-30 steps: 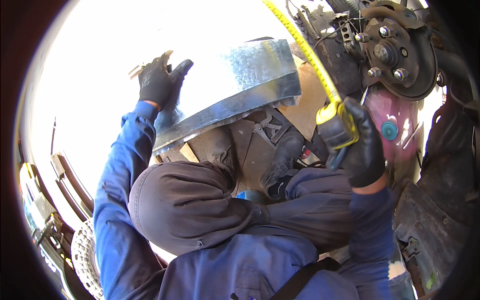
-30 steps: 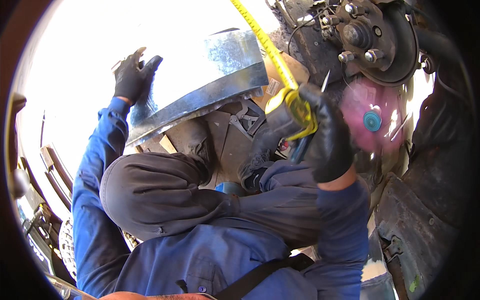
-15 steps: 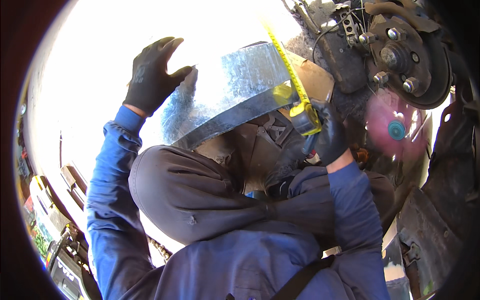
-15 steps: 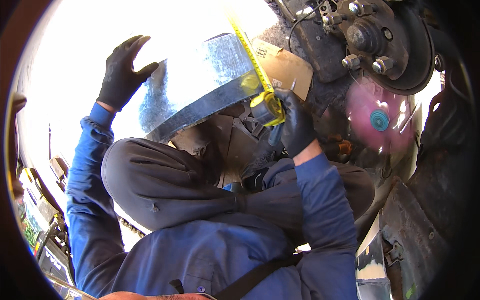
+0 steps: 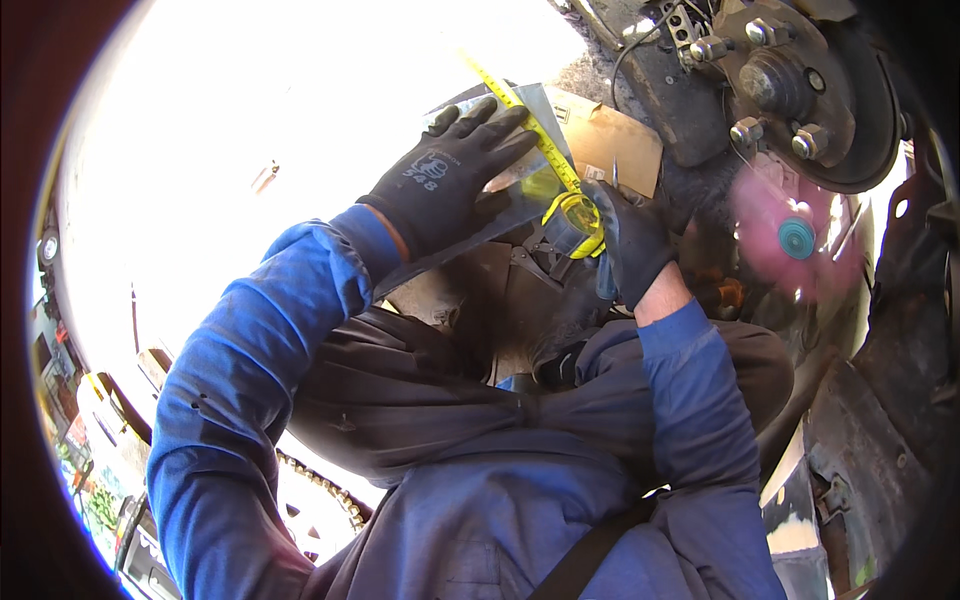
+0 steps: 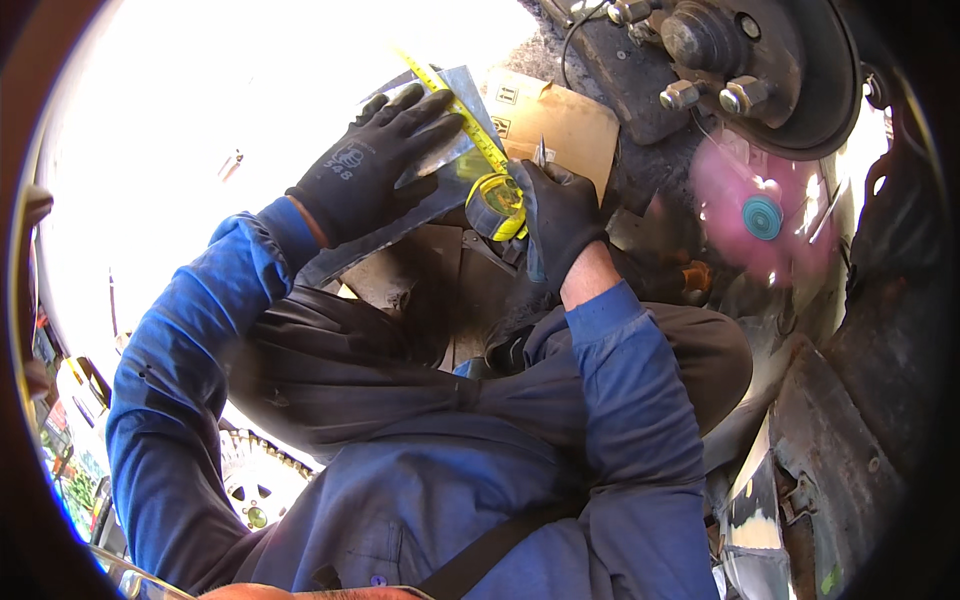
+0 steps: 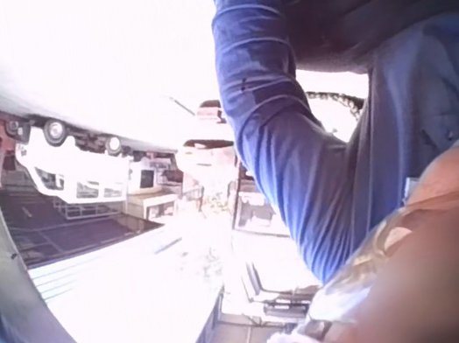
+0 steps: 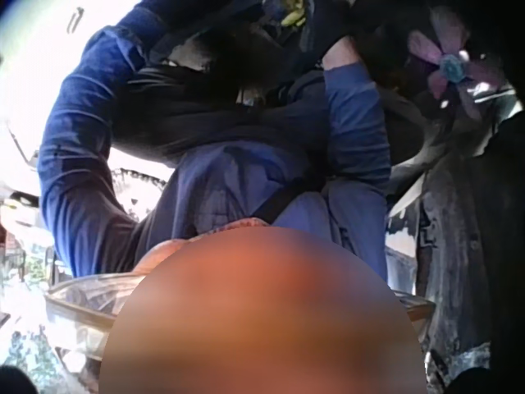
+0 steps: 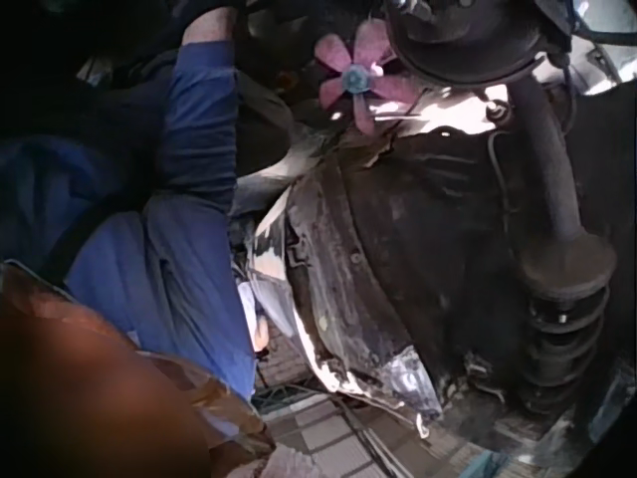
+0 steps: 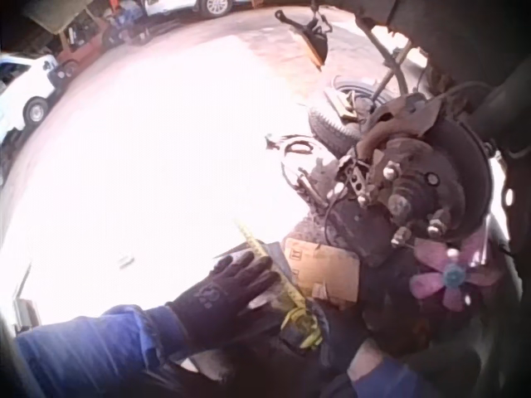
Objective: The person sits under a vehicle and repeatedly measures a curved metal panel with a tape measure, then positions and adjusts the panel against the undercarriage. The person repositions the panel multiple times and re-measures to check fit.
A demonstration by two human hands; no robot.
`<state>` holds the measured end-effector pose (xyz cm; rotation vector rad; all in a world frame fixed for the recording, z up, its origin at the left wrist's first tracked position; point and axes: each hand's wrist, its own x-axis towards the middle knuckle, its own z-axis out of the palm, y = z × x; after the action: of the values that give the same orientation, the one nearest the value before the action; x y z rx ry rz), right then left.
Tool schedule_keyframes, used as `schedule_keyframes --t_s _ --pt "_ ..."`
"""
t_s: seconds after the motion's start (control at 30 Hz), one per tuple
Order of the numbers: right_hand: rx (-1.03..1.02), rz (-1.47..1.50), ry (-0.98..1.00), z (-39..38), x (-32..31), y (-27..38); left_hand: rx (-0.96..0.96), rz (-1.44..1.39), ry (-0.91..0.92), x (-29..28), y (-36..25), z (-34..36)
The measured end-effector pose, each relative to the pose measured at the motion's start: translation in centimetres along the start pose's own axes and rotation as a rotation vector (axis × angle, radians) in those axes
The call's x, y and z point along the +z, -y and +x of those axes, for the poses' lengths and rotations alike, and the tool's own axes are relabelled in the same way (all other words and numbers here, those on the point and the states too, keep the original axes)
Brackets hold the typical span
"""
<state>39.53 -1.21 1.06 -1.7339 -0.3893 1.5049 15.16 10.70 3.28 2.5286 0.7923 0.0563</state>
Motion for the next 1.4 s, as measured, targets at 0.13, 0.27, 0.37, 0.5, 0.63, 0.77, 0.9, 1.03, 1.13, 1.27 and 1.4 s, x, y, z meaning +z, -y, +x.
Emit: schedule_keyframes --t_s 0.13,0.27,0.37,0.5,0.63,0.77,0.9,1.03,1.13,1.27,1.4 --pt "-0.03 -0.219 0.046 0.0 -0.2 0.5 0.075 0.017 -0.05 0.6 0.3 0.2" --pt "0.008 -0.091 0.028 0.7 0.0 0.4 0.086 0.036 -0.065 0.8 0.3 0.5" --pt "0.006 -0.116 0.04 0.8 -0.1 0.1 0.064 0.036 -0.063 0.8 0.3 0.6" --pt "0.039 -0.115 0.063 0.6 -0.4 -0.1 0.093 0.094 -0.064 1.0 0.4 0.6" --pt "0.034 0.049 0.073 0.6 -0.1 -0.1 0.12 0.136 -0.084 1.3 0.5 0.5" --pt "0.035 0.012 0.062 1.0 0.2 0.4 0.123 0.223 -0.029 1.4 0.3 0.8" --pt "0.044 0.028 0.026 0.7 0.5 0.8 0.164 0.286 0.005 0.9 -0.2 1.2" --pt "0.052 0.045 0.024 0.5 0.7 1.1 0.145 0.291 0.025 0.7 -0.7 1.4" --pt "0.052 0.019 0.022 0.5 0.8 1.3 0.14 0.292 0.008 0.7 -0.8 1.5" --pt "0.043 -0.003 0.011 0.6 0.8 1.2 0.133 0.286 0.005 0.9 -0.8 1.6" --pt "0.008 0.004 0.029 0.6 0.5 0.9 0.136 0.282 -0.001 0.9 -0.7 1.6"
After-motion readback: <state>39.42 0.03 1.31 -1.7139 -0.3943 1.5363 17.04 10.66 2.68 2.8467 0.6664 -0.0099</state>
